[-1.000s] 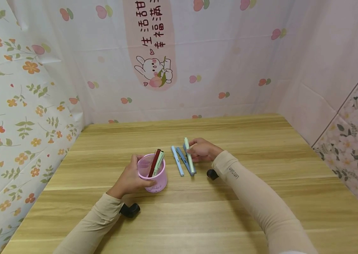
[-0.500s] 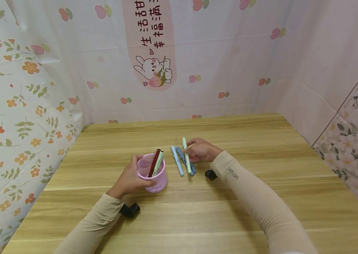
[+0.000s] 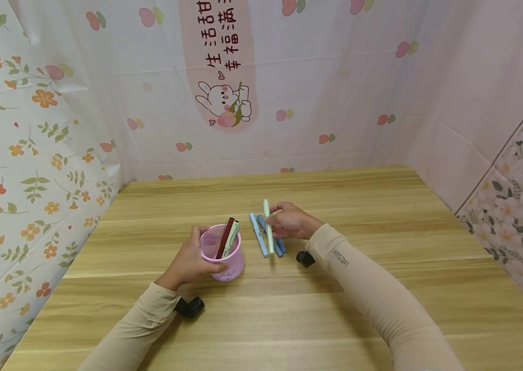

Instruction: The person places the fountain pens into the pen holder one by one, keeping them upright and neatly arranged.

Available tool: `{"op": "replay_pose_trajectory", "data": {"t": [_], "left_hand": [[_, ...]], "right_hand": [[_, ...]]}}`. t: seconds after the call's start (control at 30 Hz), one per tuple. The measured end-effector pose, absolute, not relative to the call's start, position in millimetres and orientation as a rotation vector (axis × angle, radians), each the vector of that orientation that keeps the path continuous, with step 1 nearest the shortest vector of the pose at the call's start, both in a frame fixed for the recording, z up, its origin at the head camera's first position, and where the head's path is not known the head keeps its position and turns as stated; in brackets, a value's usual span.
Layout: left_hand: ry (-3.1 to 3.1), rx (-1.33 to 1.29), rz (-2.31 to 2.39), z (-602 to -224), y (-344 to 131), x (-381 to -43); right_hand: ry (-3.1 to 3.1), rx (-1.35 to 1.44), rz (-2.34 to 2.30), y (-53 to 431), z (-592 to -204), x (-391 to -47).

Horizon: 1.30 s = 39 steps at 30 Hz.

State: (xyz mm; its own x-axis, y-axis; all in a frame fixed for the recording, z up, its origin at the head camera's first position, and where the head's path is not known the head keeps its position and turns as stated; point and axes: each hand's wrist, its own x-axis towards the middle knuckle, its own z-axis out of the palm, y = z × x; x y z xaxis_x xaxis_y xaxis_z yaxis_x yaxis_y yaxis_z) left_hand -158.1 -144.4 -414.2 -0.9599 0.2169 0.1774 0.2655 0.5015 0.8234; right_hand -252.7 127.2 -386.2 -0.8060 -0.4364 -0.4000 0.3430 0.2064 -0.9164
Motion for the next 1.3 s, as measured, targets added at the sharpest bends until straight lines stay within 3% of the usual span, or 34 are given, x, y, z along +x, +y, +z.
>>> {"op": "replay_pose_trajectory", "data": {"t": [1.3], "left_hand": [[-2.691,-0.438,-1.436,-414.1,-145.5,-158.1]], "right_hand": [[1.794,-0.059,-2.089,101.1,-371.2,-218.7]]}}
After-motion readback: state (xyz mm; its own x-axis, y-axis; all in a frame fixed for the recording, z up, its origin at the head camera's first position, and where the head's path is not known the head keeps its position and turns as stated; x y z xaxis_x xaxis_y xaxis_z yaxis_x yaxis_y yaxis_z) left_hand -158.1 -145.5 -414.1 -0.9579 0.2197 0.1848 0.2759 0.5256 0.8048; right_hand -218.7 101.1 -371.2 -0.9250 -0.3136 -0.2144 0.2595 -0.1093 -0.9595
